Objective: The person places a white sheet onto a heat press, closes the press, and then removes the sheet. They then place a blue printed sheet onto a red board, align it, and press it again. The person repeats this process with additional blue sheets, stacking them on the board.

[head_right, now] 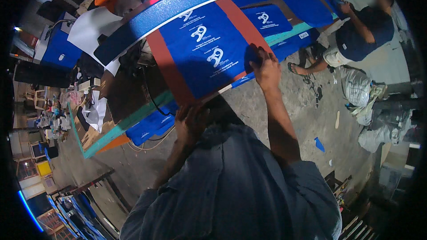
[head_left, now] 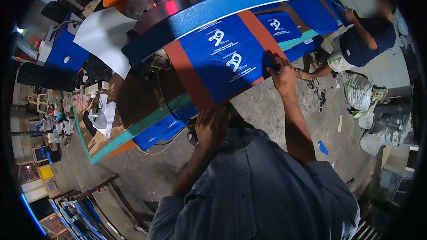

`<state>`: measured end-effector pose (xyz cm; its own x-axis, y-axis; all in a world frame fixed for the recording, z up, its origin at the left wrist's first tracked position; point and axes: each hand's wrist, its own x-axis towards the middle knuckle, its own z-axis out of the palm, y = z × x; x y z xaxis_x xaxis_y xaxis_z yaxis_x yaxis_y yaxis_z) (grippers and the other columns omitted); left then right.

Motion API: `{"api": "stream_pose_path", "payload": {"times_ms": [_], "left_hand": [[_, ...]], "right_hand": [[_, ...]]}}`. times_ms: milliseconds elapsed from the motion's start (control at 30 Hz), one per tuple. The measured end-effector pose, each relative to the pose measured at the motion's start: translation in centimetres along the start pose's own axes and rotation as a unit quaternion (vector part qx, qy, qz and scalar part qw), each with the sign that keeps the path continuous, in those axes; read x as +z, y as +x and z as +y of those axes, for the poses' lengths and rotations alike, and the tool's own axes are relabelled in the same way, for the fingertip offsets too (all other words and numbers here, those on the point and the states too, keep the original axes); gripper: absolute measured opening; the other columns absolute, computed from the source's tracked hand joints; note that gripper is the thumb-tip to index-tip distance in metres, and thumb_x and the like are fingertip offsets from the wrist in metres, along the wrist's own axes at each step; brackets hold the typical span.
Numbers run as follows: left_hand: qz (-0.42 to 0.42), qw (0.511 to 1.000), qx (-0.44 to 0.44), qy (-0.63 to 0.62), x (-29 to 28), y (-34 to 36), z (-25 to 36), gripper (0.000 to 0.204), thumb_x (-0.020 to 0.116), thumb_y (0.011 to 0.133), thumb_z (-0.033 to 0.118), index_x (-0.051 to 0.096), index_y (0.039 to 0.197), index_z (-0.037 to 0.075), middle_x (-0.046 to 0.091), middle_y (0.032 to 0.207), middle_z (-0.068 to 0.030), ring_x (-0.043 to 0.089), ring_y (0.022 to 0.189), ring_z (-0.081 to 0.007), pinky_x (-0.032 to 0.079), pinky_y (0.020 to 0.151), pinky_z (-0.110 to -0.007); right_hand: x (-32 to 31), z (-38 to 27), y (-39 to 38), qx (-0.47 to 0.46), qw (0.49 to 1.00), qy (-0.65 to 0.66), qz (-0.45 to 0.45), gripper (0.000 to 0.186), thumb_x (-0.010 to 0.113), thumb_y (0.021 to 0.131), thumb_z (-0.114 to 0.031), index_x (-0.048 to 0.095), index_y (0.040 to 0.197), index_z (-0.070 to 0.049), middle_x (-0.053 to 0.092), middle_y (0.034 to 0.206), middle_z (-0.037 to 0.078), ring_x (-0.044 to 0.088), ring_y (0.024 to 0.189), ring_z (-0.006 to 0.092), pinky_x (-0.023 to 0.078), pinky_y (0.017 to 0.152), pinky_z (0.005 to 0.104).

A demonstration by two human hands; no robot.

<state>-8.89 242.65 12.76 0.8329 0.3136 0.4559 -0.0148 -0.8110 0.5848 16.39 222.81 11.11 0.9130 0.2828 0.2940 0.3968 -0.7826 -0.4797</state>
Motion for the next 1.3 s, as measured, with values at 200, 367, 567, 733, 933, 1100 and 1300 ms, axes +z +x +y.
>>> {"api": "stream_pose_path", "payload": {"times_ms": [200,367,567,733,933,1100,1300], "left_hand": [[-0.061,0.995,-0.053,-0.064,-1.3,0.1,-0.7,0.027,0.077,0.084,0.016,0.071,0.109,0.009,0.070,0.098,-0.0125,0.068,0.091,-0.0341,0.052,0.080,-0.046],[-0.015,0.999,0.044,0.016,0.1,2.0,-1.8,0.025,0.077,0.083,0.017,0.073,0.107,0.010,0.068,0.102,-0.0100,0.064,0.096,-0.0328,0.048,0.083,-0.048],[-0.047,0.996,0.061,0.037,1.2,3.0,-3.2,0.026,0.079,0.079,0.022,0.076,0.104,0.014,0.062,0.122,-0.0082,0.057,0.114,-0.0312,0.041,0.097,-0.052],[-0.042,0.992,0.110,0.054,1.1,1.8,-3.6,0.027,0.079,0.079,0.025,0.076,0.105,0.017,0.056,0.138,-0.0084,0.050,0.131,-0.0325,0.036,0.107,-0.055],[-0.013,1.000,-0.005,0.013,1.1,2.5,-4.8,0.049,0.078,0.083,0.031,0.065,0.125,0.009,0.056,0.137,-0.0102,0.050,0.131,-0.0323,0.032,0.109,-0.058],[0.018,0.995,-0.006,0.097,1.4,6.1,-7.0,0.060,0.077,0.083,0.039,0.061,0.128,0.003,0.056,0.134,-0.0113,0.051,0.125,-0.0314,0.033,0.102,-0.054],[0.000,0.982,-0.091,0.166,2.5,9.2,-7.6,0.056,0.074,0.084,0.038,0.062,0.127,0.003,0.054,0.131,-0.0118,0.048,0.124,-0.0322,0.034,0.098,-0.051]], "right_hand": [[0.5,0.1,-0.1,0.019,1.000,-0.012,0.007,0.045,0.078,0.082,-0.023,0.067,0.125,-0.013,0.071,0.123,0.012,0.063,0.119,0.0357,0.048,0.099,0.0492],[2.2,1.2,0.4,0.031,0.996,0.089,0.006,0.040,0.076,0.083,-0.017,0.067,0.122,-0.010,0.073,0.117,0.013,0.069,0.107,0.0346,0.053,0.091,0.0478],[0.4,0.3,-2.5,0.004,0.965,0.263,0.016,0.034,0.077,0.081,-0.008,0.072,0.114,-0.011,0.072,0.118,0.012,0.067,0.109,0.0348,0.051,0.096,0.0438],[-1.6,-2.1,-7.0,-0.257,0.962,0.096,-0.016,0.023,0.076,0.083,-0.008,0.077,0.106,-0.011,0.067,0.125,0.016,0.059,0.123,0.0359,0.044,0.105,0.0433],[-0.1,-0.7,-4.1,-0.038,0.980,0.164,0.108,0.042,0.078,0.084,-0.018,0.069,0.124,-0.012,0.065,0.126,0.015,0.060,0.117,0.0370,0.046,0.101,0.0476],[0.2,1.4,-0.1,-0.024,0.997,-0.066,0.039,0.051,0.080,0.081,-0.026,0.065,0.126,-0.010,0.068,0.122,0.015,0.062,0.112,0.0395,0.050,0.095,0.0489],[0.7,1.3,0.3,-0.001,1.000,0.011,-0.016,0.051,0.080,0.080,-0.025,0.065,0.126,-0.010,0.071,0.116,0.014,0.066,0.109,0.0387,0.053,0.091,0.0487]]}}
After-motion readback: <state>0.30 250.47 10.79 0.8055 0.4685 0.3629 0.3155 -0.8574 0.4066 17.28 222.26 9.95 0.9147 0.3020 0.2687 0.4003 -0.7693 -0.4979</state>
